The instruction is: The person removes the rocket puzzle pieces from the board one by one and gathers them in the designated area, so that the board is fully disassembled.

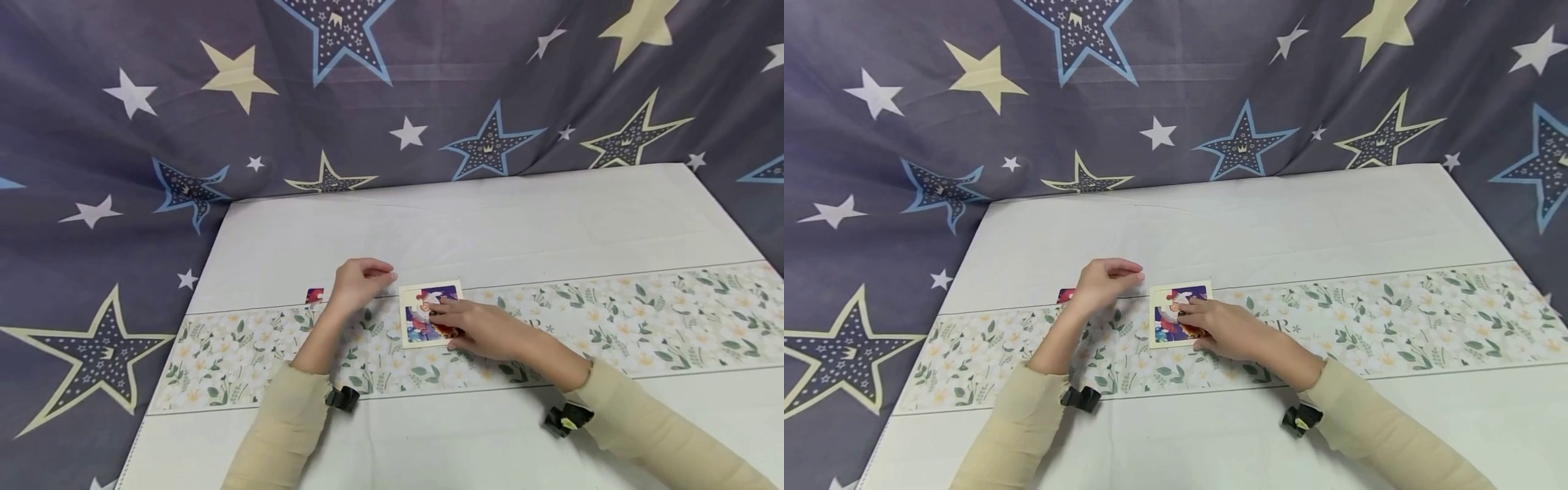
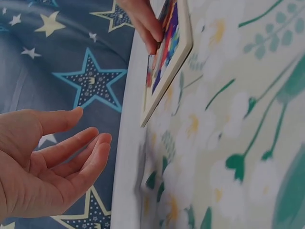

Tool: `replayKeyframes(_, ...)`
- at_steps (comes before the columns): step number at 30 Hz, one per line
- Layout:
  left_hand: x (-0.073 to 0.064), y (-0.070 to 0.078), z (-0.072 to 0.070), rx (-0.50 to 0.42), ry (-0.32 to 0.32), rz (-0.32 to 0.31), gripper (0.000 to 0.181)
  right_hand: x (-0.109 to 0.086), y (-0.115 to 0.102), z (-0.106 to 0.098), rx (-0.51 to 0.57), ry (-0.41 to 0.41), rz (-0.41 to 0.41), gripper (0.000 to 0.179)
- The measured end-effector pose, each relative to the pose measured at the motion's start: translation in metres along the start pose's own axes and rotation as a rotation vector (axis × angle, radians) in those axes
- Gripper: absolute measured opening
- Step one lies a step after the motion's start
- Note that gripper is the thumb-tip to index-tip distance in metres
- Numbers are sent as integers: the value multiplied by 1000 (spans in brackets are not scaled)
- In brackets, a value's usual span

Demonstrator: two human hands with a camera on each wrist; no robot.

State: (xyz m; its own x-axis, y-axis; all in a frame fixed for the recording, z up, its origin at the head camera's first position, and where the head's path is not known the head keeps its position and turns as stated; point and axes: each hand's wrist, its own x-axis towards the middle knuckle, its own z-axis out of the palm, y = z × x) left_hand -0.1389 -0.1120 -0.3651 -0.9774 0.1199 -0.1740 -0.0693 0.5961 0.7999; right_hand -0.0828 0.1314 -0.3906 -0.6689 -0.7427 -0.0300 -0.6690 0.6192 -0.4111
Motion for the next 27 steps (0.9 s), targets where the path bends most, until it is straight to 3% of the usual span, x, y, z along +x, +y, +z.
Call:
replayKeyframes(5, 0, -1, 8, 23, -29, 12, 25, -3, 1, -1, 12, 4, 1, 51)
replayKeyframes(16, 0, -4, 26, 70, -161, 33, 32, -3, 7, 1, 31, 19, -18, 47)
replayKeyframes(27, -2, -1, 31, 77, -212, 60, 34, -2, 7, 0, 33, 23, -6, 45)
